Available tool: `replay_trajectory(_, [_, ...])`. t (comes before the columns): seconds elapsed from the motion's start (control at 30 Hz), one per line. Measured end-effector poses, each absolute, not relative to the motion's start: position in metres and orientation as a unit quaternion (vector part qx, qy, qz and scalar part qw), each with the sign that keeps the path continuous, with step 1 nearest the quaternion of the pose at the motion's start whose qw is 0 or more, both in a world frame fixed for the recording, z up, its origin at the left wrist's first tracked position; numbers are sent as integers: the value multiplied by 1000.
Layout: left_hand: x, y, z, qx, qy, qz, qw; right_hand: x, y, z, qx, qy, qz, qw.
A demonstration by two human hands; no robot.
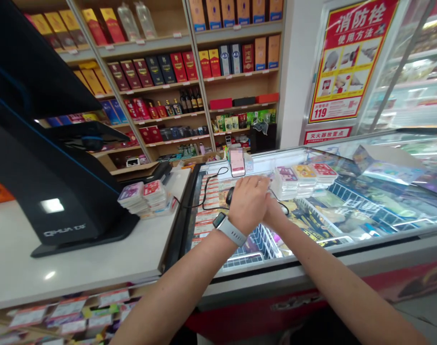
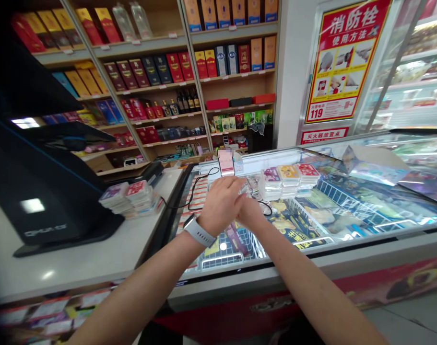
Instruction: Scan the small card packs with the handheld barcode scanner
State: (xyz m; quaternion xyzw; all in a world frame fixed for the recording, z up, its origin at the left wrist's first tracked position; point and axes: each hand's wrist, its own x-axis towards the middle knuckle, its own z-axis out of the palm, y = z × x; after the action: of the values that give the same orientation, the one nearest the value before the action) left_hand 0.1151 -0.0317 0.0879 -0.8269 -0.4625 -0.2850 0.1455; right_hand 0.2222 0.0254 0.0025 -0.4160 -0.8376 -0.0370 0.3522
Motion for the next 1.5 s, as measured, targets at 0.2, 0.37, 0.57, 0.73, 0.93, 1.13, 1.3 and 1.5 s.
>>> replay_trajectory(0.2, [31,-45,73,-779,-505,-330,170,229,20,3,-422,-858,-27,290])
replay_trajectory(0.37, [-45,-46,52,-732,-577,-323,168,228,20,6,-415,-862,-24,289])
replay_trajectory(0.57, [-116,-52,43,-636,-667,-304,242,228,19,5,-419,-863,-27,282])
replay_trajectory(0.73, [-153,-53,50,-564,-729,-266,282,227,17,6,-425,-861,-25,277])
replay_trajectory(0.93, [-191,-52,54,-554,-765,-188,269,228,19,6,-423,-862,-25,278])
replay_trajectory(1.13, [-211,-55,53,-577,-739,-193,288,227,17,7,-431,-859,-22,275])
replay_trajectory(1.3, [-214,-59,51,-578,-720,-239,300,228,18,7,-427,-861,-19,276])
replay_trajectory(1.5, [-199,-76,61,-546,-692,-361,303,228,19,6,-430,-860,-26,273])
